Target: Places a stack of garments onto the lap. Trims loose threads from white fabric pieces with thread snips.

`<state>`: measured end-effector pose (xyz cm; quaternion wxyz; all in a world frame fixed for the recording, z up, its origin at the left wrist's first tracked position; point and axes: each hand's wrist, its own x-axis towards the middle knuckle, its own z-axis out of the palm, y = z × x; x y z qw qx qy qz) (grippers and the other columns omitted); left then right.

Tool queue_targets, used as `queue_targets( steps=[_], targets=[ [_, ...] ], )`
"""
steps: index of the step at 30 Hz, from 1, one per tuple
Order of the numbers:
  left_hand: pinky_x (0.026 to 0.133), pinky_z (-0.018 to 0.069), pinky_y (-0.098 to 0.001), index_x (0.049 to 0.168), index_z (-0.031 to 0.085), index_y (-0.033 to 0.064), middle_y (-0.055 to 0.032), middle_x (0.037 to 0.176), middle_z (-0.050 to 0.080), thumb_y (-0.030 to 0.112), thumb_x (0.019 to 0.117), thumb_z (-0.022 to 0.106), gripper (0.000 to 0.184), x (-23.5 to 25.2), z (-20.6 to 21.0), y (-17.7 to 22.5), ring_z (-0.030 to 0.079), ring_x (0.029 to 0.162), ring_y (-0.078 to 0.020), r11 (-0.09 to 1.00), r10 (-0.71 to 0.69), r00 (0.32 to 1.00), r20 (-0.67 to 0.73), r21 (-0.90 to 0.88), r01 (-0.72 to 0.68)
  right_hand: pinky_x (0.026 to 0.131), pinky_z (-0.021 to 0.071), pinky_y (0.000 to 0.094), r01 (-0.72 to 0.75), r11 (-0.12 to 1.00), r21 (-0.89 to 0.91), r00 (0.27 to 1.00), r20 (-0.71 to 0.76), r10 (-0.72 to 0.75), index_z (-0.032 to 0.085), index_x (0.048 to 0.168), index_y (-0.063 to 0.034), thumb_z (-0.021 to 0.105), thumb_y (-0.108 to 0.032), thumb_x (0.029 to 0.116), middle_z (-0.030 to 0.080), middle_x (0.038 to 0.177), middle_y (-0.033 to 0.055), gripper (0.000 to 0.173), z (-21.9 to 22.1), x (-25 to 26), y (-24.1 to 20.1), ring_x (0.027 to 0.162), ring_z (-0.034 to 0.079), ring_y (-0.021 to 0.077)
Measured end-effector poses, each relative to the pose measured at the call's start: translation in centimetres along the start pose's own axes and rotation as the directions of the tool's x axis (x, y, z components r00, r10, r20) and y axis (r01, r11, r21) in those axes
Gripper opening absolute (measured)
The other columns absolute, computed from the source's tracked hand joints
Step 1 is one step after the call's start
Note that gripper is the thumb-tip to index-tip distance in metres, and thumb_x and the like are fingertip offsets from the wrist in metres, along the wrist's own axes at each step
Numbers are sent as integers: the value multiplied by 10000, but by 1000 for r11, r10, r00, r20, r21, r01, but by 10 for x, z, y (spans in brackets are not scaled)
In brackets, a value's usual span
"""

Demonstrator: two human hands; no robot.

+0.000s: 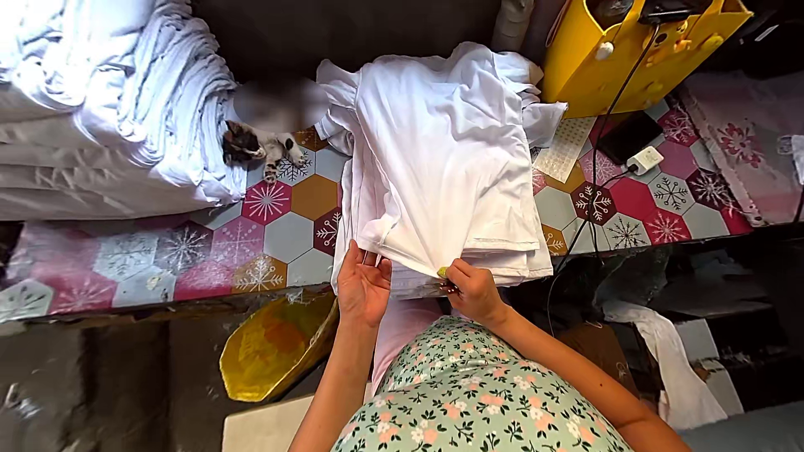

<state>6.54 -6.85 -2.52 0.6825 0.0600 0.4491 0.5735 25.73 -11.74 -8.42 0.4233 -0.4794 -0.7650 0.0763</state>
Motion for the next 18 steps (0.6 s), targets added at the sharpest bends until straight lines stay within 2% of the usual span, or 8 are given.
queue_targets(
  steps=[2, 4, 5, 7, 9, 12, 14, 18],
  targets=[
    [701, 607, -201, 1145, 590, 117, -1, 962, 727, 206, 1111, 396, 216, -4, 1, 2, 720, 789, -65, 998, 47, 997, -62, 34, -45, 431, 464, 329, -6, 1000, -9, 999, 45, 7, 686, 825, 11, 620, -74, 876, 626, 706, 123, 120, 0, -3, 0, 533, 609, 210],
    [725, 609, -198, 1167, 577, 84, -5, 947, 709, 54, 1072, 445, 165, -9, 2, 2, 712, 781, -60, 993, 67, 995, -77, 101, -59, 478, 523, 388, -99, 995, -2, 985, 145, 98, 703, 899, 32, 615, -45, 888, 674, 775, 153, 117, -1, -4, -3, 592, 670, 258],
    [728, 608, -197, 1173, 590, 71, -5, 950, 715, 5, 1052, 466, 185, -12, 3, 1, 711, 772, -58, 989, 78, 994, -71, 131, -68, 519, 554, 416, -153, 988, 16, 973, 180, 147, 706, 941, 48, 611, -30, 900, 704, 814, 170, 130, -2, -4, -4, 631, 701, 279],
    [718, 607, -195, 1147, 612, 57, -10, 932, 726, -25, 1036, 487, 186, -15, 4, 0, 709, 750, -56, 982, 94, 993, -66, 168, -82, 579, 571, 403, -228, 971, 74, 961, 180, 212, 699, 988, 63, 582, -47, 947, 714, 815, 168, 166, -5, -2, -7, 658, 704, 268],
    [704, 610, -204, 1129, 622, 59, -10, 913, 727, -20, 1034, 502, 173, -18, 5, 0, 709, 736, -61, 978, 102, 993, -66, 189, -88, 593, 546, 344, -297, 941, 163, 949, 155, 273, 687, 1030, 61, 539, -147, 1020, 680, 769, 130, 255, -11, 1, -10, 632, 651, 200],
    [742, 618, -241, 1201, 617, 48, -35, 967, 733, -45, 1026, 497, 231, -25, 6, 4, 720, 773, -98, 974, 90, 995, -33, 209, -82, 630, 518, 284, -379, 888, 261, 925, 143, 352, 674, 1126, 52, 398, -368, 1089, 652, 779, 77, 504, -23, 11, -13, 655, 596, 104],
    [752, 618, -257, 1225, 614, 37, -52, 980, 734, -52, 1024, 497, 249, -30, 8, 7, 721, 777, -116, 976, 82, 996, -27, 204, -75, 654, 516, 260, -346, 901, 261, 938, 111, 328, 686, 1104, 50, 360, -394, 1100, 657, 812, 82, 551, -24, 18, -11, 691, 599, 87],
    [765, 621, -272, 1207, 618, -3, -83, 978, 733, -98, 1001, 498, 256, -39, 12, 8, 726, 782, -133, 981, 98, 995, 2, 165, -97, 582, 495, 257, -210, 962, 174, 978, 59, 202, 705, 987, 40, 488, -370, 1067, 638, 777, 104, 470, -16, 28, -11, 646, 591, 123]
  ],
)
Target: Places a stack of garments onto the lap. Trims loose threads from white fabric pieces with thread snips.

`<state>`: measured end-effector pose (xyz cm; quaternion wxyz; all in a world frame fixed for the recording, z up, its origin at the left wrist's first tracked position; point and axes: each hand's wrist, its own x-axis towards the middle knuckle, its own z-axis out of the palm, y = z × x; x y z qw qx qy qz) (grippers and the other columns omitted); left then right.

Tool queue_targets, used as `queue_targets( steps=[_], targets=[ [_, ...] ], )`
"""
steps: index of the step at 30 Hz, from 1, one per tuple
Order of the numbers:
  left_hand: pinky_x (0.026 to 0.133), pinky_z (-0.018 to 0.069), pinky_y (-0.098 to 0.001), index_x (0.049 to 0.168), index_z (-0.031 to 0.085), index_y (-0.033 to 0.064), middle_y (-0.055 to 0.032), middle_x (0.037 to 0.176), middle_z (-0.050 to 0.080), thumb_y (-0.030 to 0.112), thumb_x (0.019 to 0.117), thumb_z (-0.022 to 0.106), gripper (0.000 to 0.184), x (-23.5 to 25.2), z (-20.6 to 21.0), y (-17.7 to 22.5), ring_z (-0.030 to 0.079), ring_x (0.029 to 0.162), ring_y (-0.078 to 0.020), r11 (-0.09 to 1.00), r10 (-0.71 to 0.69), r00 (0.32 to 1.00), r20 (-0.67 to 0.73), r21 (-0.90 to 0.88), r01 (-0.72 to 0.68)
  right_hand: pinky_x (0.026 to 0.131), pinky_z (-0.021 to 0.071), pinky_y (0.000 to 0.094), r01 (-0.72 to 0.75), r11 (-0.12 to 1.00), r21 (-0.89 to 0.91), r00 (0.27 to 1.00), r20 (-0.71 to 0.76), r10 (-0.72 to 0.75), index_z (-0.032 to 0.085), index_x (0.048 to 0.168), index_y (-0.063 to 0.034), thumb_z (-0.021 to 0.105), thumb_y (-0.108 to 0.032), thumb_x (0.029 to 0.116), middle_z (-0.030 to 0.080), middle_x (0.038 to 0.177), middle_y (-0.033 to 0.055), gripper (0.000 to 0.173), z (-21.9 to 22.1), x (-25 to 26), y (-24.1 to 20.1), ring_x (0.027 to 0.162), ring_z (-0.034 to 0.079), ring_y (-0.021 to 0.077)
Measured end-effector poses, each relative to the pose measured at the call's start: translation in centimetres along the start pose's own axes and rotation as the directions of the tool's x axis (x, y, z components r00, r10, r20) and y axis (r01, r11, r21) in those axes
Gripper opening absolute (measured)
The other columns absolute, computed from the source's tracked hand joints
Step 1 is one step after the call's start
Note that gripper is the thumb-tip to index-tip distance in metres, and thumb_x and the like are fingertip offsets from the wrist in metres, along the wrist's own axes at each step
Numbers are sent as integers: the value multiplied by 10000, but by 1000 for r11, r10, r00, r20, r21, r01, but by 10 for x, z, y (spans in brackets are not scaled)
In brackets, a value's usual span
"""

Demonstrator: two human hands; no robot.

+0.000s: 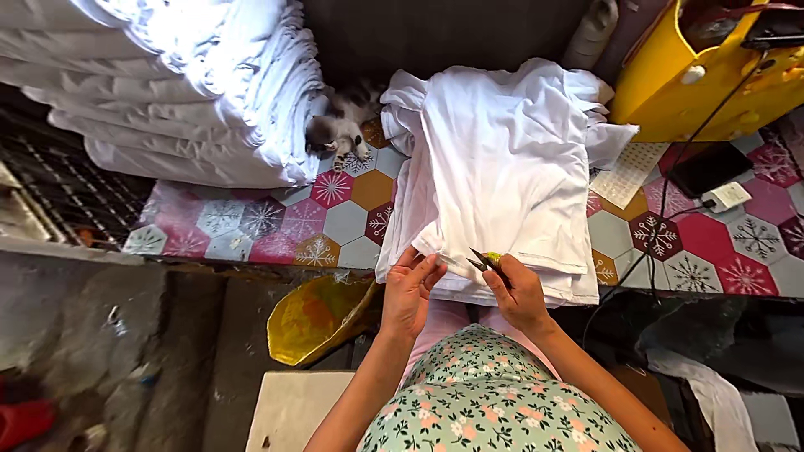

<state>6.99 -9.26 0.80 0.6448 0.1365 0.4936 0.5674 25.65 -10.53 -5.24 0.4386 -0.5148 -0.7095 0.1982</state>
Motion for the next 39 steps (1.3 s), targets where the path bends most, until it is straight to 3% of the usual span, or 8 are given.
queue_targets(
  steps=[7, 18, 25, 28, 30, 33, 36, 39],
  targets=[
    [780, 620, -281, 1134, 606, -22, -85, 923, 720, -112, 992, 503, 198, -6, 6, -1, 724, 790, -138, 1000, 10, 1000, -4, -24, -10, 503, 448, 249, 121, 991, -57, 991, -56, -124, 749, 1002, 39, 635, -343, 995, 610, 709, 95, 399, 20, 12, -10, 557, 542, 131],
    [803, 620, -296, 1088, 608, -40, -98, 913, 727, -122, 977, 528, 159, -4, 7, -3, 732, 808, -157, 1000, 1, 1000, 25, 20, -2, 539, 466, 229, 74, 997, 4, 996, -42, -73, 777, 1031, -3, 617, -336, 1010, 624, 712, 73, 370, 18, 15, -12, 584, 558, 103],
    [791, 621, -290, 1083, 609, -41, -94, 908, 724, -127, 967, 544, 158, -4, 9, -4, 730, 800, -150, 999, -3, 1000, 18, 42, 3, 513, 451, 240, 87, 994, -67, 993, -74, -91, 783, 942, -6, 623, -325, 1005, 611, 672, 75, 363, 16, 15, -12, 559, 558, 119],
    [783, 620, -283, 1077, 611, -36, -85, 898, 725, -128, 964, 550, 158, -4, 9, -6, 729, 793, -144, 999, -4, 1000, 15, 49, 3, 484, 428, 249, 103, 990, -101, 987, -114, -114, 745, 815, 7, 631, -285, 989, 588, 627, 79, 359, 16, 14, -12, 530, 551, 129],
    [782, 618, -280, 1092, 605, -36, -82, 900, 726, -121, 969, 550, 160, -3, 9, -7, 728, 794, -141, 998, -11, 1000, 10, 54, 10, 522, 452, 218, 43, 999, -11, 994, -100, -44, 723, 827, 17, 634, -292, 993, 612, 654, 69, 362, 16, 13, -11, 562, 561, 91],
    [807, 613, -289, 1108, 596, -37, -83, 909, 729, -99, 981, 549, 149, -4, 10, -7, 727, 809, -139, 996, -27, 998, 57, 92, 21, 582, 415, 158, -152, 963, 221, 988, 40, 147, 735, 1005, 44, 742, -338, 906, 634, 747, 18, 394, 18, 14, -12, 624, 486, -6],
    [871, 597, -310, 1080, 654, -50, -98, 941, 751, -57, 1002, 545, 134, -2, 2, -2, 735, 884, -161, 971, -24, 987, 158, 237, -14, 635, 458, 115, -275, 890, 364, 960, 154, 234, 713, 945, 42, 670, -103, 916, 659, 763, -23, 154, 8, 20, -4, 664, 537, -77],
    [864, 597, -285, 1082, 696, -29, -59, 986, 760, -33, 973, 598, 146, 15, -27, 1, 729, 912, -112, 793, 233, 941, 246, 511, -331, 717, 528, 189, -344, 912, 223, 929, -60, 365, 686, 967, 67, 610, -51, 969, 678, 808, 19, 141, -43, 37, 24, 732, 606, -25]
  ],
)
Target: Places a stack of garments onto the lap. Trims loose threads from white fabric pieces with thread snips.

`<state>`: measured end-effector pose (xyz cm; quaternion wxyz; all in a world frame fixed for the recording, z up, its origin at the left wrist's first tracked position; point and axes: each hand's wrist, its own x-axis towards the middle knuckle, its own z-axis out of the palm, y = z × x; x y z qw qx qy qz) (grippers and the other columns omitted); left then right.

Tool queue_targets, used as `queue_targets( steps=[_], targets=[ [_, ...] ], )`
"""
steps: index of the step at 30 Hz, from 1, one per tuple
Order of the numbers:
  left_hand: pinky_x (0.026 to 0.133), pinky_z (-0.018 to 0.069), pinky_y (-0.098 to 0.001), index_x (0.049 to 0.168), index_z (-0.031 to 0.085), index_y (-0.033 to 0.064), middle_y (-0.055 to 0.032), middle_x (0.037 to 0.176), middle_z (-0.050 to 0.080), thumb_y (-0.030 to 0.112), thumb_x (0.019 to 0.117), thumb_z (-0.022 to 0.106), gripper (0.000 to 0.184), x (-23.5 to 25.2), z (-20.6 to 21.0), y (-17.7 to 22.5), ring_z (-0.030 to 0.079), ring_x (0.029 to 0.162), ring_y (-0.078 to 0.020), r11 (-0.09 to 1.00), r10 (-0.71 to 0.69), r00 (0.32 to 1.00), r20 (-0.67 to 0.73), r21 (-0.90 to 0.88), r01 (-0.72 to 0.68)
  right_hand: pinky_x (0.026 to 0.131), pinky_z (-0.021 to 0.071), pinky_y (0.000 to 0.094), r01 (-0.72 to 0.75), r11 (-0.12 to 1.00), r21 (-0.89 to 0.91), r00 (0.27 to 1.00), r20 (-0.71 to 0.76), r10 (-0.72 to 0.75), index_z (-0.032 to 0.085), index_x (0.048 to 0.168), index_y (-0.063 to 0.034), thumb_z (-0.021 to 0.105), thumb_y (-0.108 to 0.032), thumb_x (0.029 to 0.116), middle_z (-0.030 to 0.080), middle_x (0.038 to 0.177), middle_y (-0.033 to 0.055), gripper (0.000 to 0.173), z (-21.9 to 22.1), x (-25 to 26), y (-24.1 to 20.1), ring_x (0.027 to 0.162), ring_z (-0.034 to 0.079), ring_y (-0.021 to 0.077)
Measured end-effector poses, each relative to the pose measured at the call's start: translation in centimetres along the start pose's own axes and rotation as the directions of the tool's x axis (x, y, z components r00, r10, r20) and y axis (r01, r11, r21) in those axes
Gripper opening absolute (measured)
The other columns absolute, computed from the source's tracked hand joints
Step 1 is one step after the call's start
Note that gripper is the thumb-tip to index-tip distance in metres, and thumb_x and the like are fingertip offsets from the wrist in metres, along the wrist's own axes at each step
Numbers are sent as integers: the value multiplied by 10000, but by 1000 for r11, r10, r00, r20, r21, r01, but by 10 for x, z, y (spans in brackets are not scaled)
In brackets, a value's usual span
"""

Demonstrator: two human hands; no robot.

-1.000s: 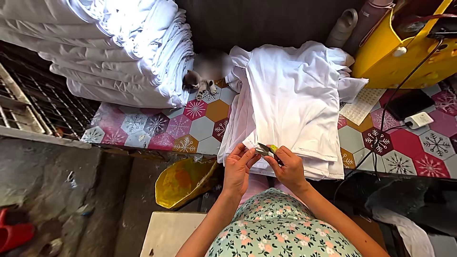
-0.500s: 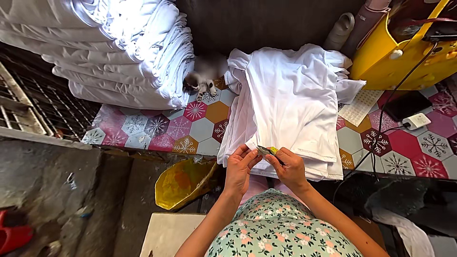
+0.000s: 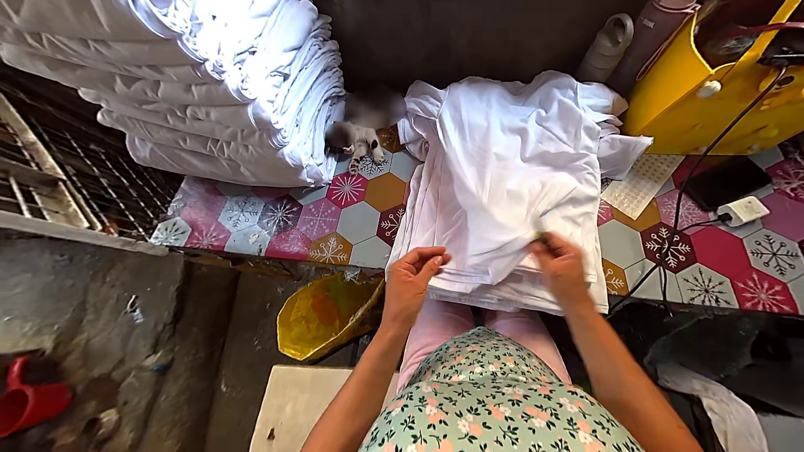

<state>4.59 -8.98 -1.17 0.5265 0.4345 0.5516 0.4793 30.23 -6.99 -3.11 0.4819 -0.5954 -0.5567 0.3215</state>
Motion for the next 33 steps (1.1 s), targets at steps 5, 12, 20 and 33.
queue_targets(
  steps=[5, 12, 20, 33],
  targets=[
    [1029, 506, -494, 1167, 753, 34, -157, 1238, 703, 212, 940, 726, 289, 25, -39, -51, 650, 1180, -312, 680, 143, 923, 356, 643, -353, 792, 486, 203, -156, 974, -167, 823, -567, 35, 523, 1306, 153, 454, -127, 1072, 626, 1057, 166, 371, -77, 32, 13, 837, 577, 62],
    [875, 551, -545, 1067, 787, 35, -178, 1116, 728, 171, 983, 648, 212, 45, -18, -82, 698, 1004, -370, 539, 241, 915, 322, 740, -402, 618, 454, 166, 104, 969, -225, 987, -100, -129, 685, 1067, 113, 572, -129, 1020, 641, 763, 82, 271, -7, -6, -2, 627, 512, -11],
    [816, 593, -248, 982, 719, -54, -116, 1025, 708, -9, 857, 766, 141, 31, 10, -61, 692, 883, -102, 971, 158, 987, 9, 182, -157, 767, 552, 355, 119, 983, -143, 921, 385, -56, 757, 971, 19, 715, -219, 939, 714, 950, 138, 244, 90, -6, 17, 818, 668, 187],
    [826, 608, -281, 1019, 633, -35, -59, 947, 728, -103, 833, 735, 223, 24, 16, -34, 713, 847, -108, 990, 26, 998, 56, -143, -18, 591, 378, 117, 29, 986, 167, 935, 345, -86, 686, 920, 36, 627, -92, 917, 591, 797, -6, 141, 87, -12, 7, 649, 450, -50]
  ],
)
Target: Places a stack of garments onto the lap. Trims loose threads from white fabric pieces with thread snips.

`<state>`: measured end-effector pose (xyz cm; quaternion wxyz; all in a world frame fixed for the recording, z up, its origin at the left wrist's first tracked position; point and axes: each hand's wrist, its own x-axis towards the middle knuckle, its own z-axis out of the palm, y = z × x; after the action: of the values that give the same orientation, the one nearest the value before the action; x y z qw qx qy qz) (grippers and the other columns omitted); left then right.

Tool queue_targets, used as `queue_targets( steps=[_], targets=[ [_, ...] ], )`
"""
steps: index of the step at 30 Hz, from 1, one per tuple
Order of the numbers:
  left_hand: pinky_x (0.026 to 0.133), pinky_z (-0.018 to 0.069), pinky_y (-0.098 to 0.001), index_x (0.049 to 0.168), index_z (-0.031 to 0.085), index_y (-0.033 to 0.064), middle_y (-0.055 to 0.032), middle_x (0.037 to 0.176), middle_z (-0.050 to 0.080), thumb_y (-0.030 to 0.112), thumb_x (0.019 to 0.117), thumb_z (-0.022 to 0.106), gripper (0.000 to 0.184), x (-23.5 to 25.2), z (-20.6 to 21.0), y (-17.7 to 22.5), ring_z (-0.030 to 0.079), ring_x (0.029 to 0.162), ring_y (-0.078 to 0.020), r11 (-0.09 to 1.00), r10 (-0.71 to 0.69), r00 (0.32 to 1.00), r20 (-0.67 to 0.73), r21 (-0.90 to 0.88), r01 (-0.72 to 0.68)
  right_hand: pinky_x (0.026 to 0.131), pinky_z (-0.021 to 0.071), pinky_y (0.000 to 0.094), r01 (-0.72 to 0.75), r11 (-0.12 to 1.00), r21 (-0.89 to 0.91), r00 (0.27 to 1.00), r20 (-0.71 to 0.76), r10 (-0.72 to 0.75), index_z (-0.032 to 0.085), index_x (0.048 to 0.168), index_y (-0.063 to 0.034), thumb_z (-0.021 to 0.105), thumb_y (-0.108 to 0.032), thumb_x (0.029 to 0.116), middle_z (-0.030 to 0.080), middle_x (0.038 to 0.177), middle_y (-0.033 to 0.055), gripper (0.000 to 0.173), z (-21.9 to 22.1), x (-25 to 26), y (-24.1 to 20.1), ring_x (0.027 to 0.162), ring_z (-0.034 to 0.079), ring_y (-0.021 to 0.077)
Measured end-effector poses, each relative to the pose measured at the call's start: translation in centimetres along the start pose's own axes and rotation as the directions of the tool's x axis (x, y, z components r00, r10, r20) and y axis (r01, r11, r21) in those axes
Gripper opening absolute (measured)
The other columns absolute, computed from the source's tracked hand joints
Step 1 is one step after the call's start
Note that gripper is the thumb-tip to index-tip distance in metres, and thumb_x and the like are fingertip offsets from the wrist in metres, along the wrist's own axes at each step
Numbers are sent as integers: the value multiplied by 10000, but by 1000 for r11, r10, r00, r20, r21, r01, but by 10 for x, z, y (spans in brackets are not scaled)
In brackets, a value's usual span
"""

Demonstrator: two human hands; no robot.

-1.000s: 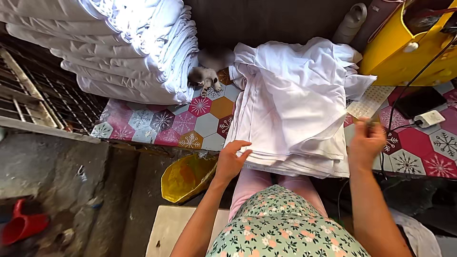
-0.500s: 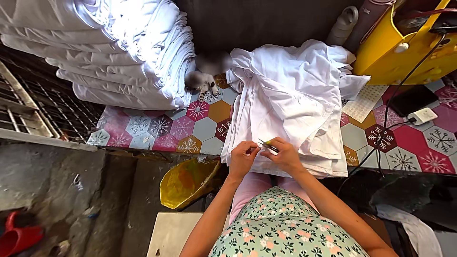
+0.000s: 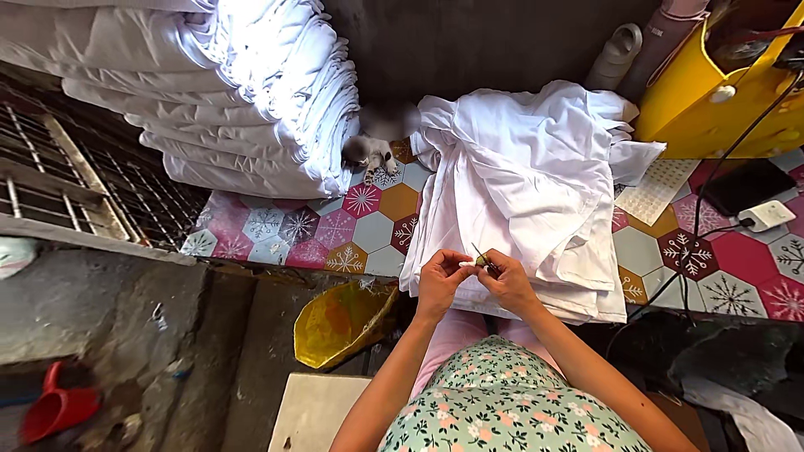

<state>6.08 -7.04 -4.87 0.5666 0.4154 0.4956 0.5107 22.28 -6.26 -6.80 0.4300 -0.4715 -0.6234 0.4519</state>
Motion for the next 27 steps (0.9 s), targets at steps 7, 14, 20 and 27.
queue_targets(
  steps=[7, 14, 20, 27],
  targets=[
    [700, 530, -359, 934, 660, -56, -107, 788, 652, 69, 920, 664, 126, 6, -2, 0, 626, 710, -174, 792, 81, 988, -130, 610, 15, 569, 410, 151, 116, 984, -132, 990, -68, -126, 651, 919, 55, 583, -81, 919, 573, 746, 28, 152, -1, -8, -18, 619, 482, 0],
    [778, 596, -292, 1077, 610, 18, -66, 886, 715, 180, 1123, 299, 354, -6, 22, 22, 712, 799, -137, 788, -437, 895, -83, -515, 337, 559, 516, 265, 346, 866, -362, 923, -35, -384, 664, 910, 63, 621, -68, 854, 673, 873, 173, 149, 6, -25, -11, 655, 627, 168],
    [827, 602, -297, 1147, 597, -3, -80, 958, 721, -29, 1041, 436, 194, -17, 19, 28, 721, 851, -148, 810, -349, 936, -39, -515, 280, 545, 513, 273, 383, 827, -413, 901, -33, -433, 656, 894, 55, 625, -90, 866, 686, 895, 178, 150, 3, -27, -9, 661, 645, 182],
    [828, 606, -300, 1177, 584, -11, -90, 946, 724, -33, 1049, 411, 216, -20, 18, 31, 729, 838, -157, 786, -385, 923, -22, -531, 315, 532, 521, 283, 396, 785, -477, 876, -59, -478, 650, 926, 55, 621, -106, 869, 694, 888, 176, 173, 2, -28, -8, 657, 665, 186]
  ],
)
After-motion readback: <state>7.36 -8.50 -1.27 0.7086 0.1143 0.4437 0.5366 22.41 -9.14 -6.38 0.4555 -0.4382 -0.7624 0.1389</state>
